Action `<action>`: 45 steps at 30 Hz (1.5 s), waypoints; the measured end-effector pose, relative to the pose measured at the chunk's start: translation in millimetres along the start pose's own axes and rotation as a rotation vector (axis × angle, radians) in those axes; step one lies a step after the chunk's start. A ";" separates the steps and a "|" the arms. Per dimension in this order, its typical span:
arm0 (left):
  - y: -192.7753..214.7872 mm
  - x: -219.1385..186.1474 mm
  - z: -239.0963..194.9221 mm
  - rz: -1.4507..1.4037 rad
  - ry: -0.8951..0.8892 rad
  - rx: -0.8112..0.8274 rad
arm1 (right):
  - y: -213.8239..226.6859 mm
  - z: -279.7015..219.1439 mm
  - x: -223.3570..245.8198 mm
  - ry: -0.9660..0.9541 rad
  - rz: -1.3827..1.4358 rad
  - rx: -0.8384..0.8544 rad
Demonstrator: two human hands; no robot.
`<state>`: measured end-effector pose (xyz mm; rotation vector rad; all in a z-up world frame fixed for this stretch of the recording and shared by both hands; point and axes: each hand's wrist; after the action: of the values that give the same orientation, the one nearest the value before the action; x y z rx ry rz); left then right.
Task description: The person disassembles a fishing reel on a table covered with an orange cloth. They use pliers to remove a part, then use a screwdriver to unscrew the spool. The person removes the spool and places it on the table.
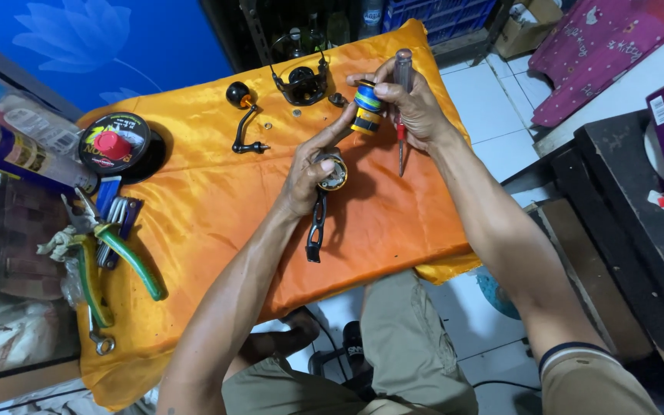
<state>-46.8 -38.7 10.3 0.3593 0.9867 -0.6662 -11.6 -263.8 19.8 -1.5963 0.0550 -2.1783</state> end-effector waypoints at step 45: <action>36.7 27.8 7.0 -0.532 0.144 -0.704 | 25.8 7.8 -7.0 -0.131 -0.700 -0.531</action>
<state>-7.5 -24.9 -10.5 -0.4994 1.4001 -0.7224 5.6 -282.8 8.9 -2.3207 0.0404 -2.7213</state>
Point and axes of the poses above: each hand's wrist, its own z-axis towards the middle knuckle, its own y-axis out of the back of the hand, x = y × z, and after that the axes turned 1 degree about z, right-handed
